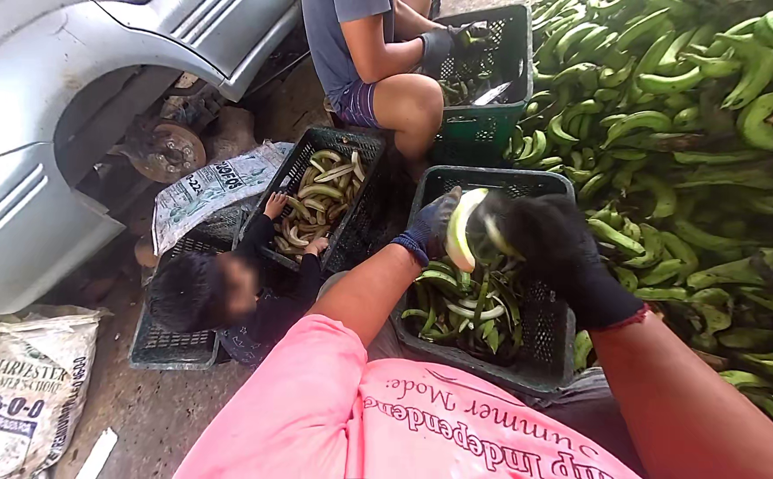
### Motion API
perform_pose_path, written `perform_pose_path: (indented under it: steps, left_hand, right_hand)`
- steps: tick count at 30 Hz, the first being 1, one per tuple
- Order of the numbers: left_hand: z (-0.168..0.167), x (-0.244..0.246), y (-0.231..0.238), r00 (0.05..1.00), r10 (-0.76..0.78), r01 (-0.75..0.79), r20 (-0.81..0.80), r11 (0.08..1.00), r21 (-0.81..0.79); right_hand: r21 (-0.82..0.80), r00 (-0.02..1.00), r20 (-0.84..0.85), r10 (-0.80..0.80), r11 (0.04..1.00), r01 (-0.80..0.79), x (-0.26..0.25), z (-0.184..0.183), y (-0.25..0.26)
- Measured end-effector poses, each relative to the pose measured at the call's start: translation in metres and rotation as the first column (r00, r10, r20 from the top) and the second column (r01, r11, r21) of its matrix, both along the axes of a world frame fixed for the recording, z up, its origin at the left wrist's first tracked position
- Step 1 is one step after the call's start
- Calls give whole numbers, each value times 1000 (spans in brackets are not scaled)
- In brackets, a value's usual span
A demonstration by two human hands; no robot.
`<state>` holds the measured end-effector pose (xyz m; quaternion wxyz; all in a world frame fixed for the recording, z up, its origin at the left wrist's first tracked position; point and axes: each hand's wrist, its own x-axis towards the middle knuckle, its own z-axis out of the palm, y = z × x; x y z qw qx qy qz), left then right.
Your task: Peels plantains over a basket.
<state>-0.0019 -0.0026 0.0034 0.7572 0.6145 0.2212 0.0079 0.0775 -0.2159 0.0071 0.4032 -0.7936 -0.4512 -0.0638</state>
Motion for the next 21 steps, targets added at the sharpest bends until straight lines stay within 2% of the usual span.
perform_pose_path:
  steps: [2,4,6,8,10,12,16,19,20,21]
  left_hand:
    - [5,0,2,1000,13,-13,0,999,31]
    - [4,0,0,1000,-3,3,-6,998,67]
    - [1,1,-3,999,-41,40,9,998,56]
    - [0,0,-5,995,-88,84,45,992,92]
    - [3,-2,-6,993,-110,100,42,978,183]
    - [3,-2,-6,997,-74,68,23,979,192]
    - [3,-1,2,998,-29,12,51,948,318]
    - [0,-1,5,993,-35,-6,110,937,350]
    - [-1,-1,5,991,-46,-2,127,934,358]
    - [0,-2,3,988,-59,4,140,932,362]
  right_hand:
    - [-74,972,32,233,970,-230,-8,5,4]
    - [-119,952,55,300,949,-292,-14,3,10]
    - [-106,978,66,196,976,-189,-12,-5,14]
    - [-109,999,20,-33,993,35,-6,-10,14]
    - [-150,963,-111,-247,962,229,5,-5,11]
    - [-160,923,-243,-300,950,267,15,8,3]
    - [83,899,-423,-117,982,167,0,17,-12]
    - [319,918,-388,82,946,50,-23,25,-7]
    - [312,931,-350,99,950,17,-25,22,-3]
    - [236,930,-361,74,972,14,-27,14,1]
